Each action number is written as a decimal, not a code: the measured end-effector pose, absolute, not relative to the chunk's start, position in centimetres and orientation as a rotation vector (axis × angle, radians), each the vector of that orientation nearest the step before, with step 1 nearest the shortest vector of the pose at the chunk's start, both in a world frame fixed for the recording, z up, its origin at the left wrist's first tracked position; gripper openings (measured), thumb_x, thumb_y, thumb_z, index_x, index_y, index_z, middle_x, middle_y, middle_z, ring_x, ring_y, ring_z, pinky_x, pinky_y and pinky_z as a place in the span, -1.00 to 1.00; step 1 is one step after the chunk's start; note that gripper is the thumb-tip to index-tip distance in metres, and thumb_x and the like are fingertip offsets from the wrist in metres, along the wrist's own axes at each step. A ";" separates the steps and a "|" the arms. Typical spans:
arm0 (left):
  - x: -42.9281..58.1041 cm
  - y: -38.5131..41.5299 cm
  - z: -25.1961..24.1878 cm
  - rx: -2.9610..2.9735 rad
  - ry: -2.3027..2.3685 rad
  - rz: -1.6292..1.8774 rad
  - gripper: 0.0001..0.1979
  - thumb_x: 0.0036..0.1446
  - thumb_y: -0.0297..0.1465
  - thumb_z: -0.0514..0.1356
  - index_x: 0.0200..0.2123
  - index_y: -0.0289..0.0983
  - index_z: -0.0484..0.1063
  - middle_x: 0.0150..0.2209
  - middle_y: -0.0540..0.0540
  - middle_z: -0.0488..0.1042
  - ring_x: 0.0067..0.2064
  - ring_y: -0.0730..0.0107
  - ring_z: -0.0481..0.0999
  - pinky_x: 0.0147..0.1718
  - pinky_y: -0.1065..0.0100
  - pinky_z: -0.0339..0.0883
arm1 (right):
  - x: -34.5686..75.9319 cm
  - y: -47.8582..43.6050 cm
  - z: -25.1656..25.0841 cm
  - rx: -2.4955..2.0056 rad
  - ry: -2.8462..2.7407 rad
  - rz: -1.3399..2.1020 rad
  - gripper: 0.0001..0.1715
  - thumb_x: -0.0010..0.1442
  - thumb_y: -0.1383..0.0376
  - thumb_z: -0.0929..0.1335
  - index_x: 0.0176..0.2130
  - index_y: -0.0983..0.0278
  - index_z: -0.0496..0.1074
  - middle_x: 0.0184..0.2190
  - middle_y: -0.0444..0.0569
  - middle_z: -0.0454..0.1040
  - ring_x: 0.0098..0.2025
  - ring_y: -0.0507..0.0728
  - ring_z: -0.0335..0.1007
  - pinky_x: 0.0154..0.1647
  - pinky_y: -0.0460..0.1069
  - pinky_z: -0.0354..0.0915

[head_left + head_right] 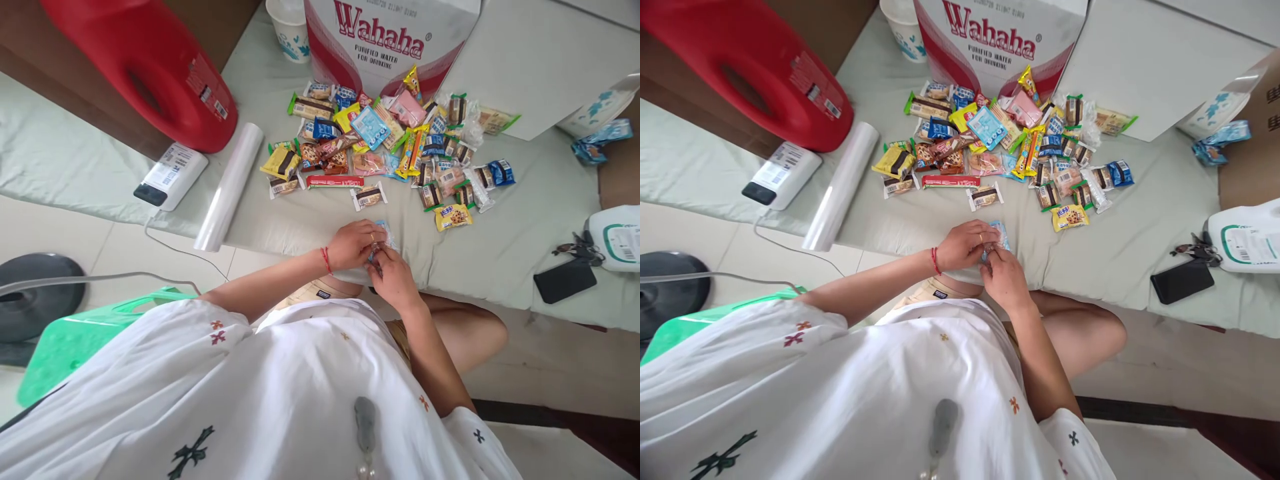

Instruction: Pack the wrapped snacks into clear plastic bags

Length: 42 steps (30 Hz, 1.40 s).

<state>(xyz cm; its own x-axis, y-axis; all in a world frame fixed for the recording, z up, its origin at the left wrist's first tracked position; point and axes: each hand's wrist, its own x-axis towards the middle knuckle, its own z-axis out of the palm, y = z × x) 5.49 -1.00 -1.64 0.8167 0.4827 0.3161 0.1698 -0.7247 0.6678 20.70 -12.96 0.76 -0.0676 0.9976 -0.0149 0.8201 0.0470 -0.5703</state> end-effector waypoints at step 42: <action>6.0 -4.3 -3.2 2.237 0.951 0.666 -0.56 0.20 -0.02 0.28 -0.13 -0.30 0.49 -0.10 -0.28 0.50 -0.04 0.02 0.44 0.02 0.03 0.31 | 23.5 -12.8 -2.1 -1.894 -1.361 0.539 -0.40 0.22 0.08 0.44 0.17 0.26 0.37 0.02 0.10 0.41 -0.43 0.02 0.26 -0.27 0.05 0.42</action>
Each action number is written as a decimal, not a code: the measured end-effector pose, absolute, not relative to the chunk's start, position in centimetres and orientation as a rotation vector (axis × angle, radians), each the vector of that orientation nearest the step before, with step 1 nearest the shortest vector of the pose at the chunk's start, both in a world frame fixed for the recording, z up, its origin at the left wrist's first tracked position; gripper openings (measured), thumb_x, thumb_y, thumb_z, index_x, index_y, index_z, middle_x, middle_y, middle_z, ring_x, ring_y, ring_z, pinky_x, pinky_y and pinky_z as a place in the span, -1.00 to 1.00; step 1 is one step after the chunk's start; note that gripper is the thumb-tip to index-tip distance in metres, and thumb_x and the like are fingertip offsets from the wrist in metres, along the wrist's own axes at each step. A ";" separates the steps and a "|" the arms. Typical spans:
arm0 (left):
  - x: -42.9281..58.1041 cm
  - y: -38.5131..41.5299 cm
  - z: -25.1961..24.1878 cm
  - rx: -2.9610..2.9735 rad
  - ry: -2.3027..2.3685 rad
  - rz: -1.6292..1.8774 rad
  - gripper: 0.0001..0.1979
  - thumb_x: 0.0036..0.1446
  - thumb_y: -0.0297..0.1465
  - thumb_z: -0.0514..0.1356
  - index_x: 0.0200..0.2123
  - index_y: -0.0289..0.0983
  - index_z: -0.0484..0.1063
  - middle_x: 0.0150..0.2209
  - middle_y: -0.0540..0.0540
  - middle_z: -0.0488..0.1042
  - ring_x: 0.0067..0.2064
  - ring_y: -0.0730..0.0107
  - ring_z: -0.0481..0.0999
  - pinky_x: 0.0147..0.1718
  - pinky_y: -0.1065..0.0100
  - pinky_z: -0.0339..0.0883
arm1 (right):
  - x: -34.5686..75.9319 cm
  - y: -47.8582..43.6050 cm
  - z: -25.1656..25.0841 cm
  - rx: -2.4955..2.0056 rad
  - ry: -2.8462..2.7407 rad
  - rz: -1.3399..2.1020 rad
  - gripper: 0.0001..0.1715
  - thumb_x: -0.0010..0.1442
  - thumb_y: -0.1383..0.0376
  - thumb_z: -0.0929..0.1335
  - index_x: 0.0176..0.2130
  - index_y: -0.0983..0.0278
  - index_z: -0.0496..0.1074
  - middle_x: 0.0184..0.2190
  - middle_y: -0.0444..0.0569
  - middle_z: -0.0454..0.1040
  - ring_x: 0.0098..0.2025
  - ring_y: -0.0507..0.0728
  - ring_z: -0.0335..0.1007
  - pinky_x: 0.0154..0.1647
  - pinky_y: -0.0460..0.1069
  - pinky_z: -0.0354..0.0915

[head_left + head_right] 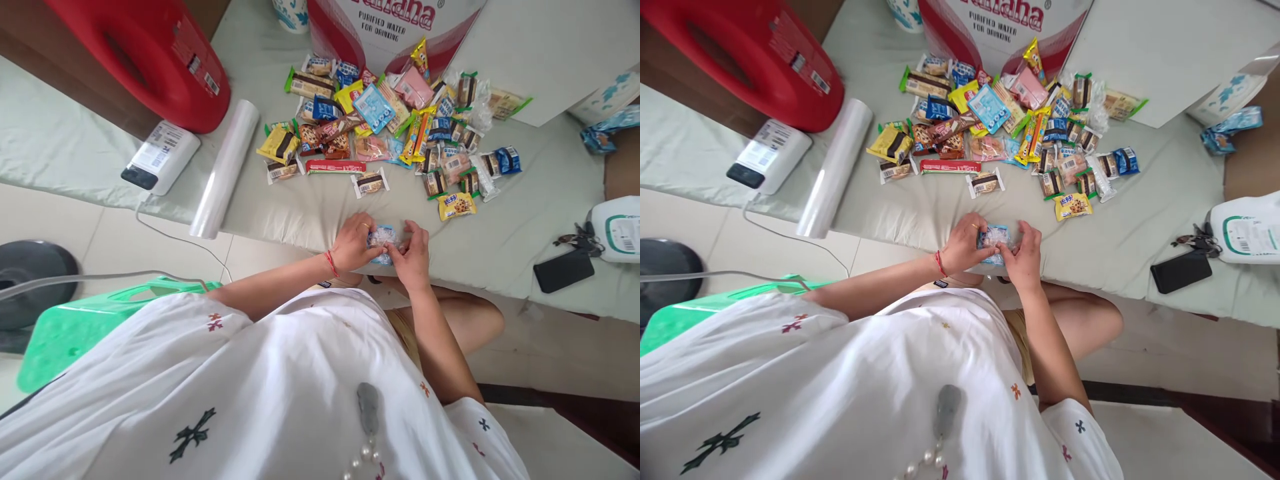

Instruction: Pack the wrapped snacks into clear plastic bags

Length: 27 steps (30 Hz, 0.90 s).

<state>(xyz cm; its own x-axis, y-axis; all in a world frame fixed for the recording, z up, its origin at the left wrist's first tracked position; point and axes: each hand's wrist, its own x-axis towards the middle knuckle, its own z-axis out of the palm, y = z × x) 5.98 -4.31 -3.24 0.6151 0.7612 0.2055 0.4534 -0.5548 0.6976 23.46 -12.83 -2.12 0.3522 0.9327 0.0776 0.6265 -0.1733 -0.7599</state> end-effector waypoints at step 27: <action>8.3 -4.6 -0.1 1.078 0.924 0.664 -0.76 0.42 -0.13 0.06 -0.13 -0.18 0.27 -0.49 0.08 0.22 -0.53 0.49 0.21 -0.54 0.40 0.19 | 21.0 -11.4 -1.0 -1.636 -0.831 0.893 -0.36 0.40 -0.26 0.15 -0.37 0.18 0.27 -0.54 -0.17 0.24 -0.55 0.04 0.13 -0.54 -0.05 0.18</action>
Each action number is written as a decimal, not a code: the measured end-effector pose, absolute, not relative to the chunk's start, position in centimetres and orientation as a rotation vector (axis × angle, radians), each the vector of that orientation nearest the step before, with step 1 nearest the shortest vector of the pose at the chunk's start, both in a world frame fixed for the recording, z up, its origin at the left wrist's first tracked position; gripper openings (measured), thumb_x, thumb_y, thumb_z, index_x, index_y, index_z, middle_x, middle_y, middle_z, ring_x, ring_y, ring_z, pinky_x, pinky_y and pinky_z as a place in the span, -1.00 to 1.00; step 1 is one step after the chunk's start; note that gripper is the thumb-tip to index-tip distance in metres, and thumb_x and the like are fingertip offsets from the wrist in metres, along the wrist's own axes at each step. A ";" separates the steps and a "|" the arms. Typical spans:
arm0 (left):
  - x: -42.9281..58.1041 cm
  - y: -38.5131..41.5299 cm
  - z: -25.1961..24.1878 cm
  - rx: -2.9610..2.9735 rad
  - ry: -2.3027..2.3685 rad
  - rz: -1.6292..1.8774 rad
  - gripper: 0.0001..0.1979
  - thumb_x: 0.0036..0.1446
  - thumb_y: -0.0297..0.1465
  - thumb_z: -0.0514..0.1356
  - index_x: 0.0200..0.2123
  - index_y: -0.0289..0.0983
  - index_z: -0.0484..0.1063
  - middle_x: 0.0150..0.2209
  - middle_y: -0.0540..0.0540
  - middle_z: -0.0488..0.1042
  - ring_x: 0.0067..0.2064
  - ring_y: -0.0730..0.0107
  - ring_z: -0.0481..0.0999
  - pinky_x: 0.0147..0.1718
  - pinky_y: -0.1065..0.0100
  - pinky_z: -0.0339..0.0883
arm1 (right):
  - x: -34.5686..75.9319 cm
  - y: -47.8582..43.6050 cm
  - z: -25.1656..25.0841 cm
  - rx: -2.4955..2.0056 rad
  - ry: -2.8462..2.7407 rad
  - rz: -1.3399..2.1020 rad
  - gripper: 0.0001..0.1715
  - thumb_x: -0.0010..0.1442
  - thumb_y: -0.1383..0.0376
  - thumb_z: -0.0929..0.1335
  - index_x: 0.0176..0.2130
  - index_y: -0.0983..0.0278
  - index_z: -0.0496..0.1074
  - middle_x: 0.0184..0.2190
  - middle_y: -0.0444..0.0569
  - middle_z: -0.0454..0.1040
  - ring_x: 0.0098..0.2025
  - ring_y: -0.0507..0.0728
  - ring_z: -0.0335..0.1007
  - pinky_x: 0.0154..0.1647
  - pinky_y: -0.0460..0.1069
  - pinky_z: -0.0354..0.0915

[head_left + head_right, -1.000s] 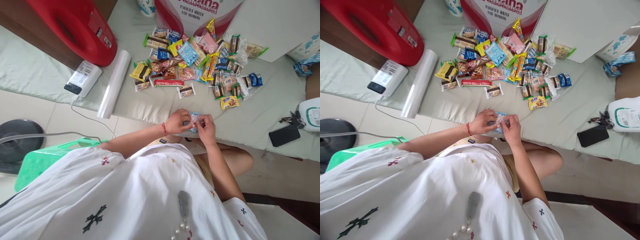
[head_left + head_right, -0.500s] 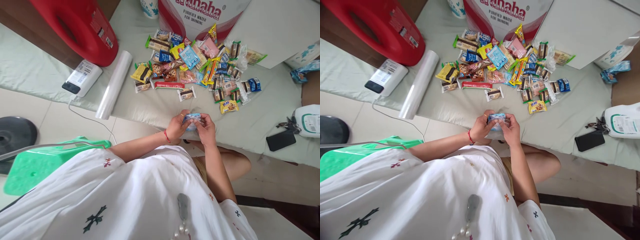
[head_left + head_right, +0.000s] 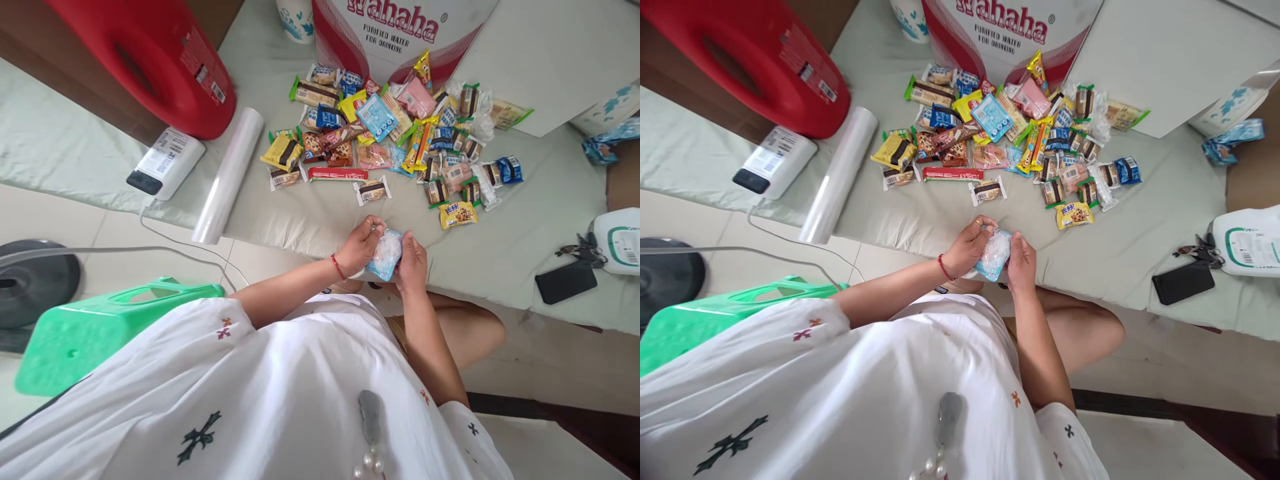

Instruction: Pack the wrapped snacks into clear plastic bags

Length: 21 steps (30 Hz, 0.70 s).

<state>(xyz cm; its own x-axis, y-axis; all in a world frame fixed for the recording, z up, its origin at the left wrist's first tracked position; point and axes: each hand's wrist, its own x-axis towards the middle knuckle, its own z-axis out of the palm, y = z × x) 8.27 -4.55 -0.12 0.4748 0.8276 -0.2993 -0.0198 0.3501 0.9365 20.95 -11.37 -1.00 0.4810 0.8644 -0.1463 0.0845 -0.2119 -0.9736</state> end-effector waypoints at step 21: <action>6.4 -4.8 0.8 1.062 0.560 0.461 -0.39 0.16 0.18 0.26 -0.09 -0.25 0.58 -0.04 -0.21 0.63 0.06 0.08 0.59 -0.09 0.22 0.55 | 24.5 -14.6 1.1 -1.697 -1.188 0.831 -0.63 0.34 -0.01 0.39 -0.32 0.21 0.50 -0.59 -0.22 0.39 -0.53 0.02 0.30 -0.44 -0.07 0.28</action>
<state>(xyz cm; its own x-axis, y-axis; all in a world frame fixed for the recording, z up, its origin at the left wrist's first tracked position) 6.44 -4.84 0.83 0.7711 0.6027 -0.2050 -0.0854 0.4170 0.9049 24.50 -14.59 1.13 0.3190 0.9471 -0.0369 0.3591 -0.1568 -0.9200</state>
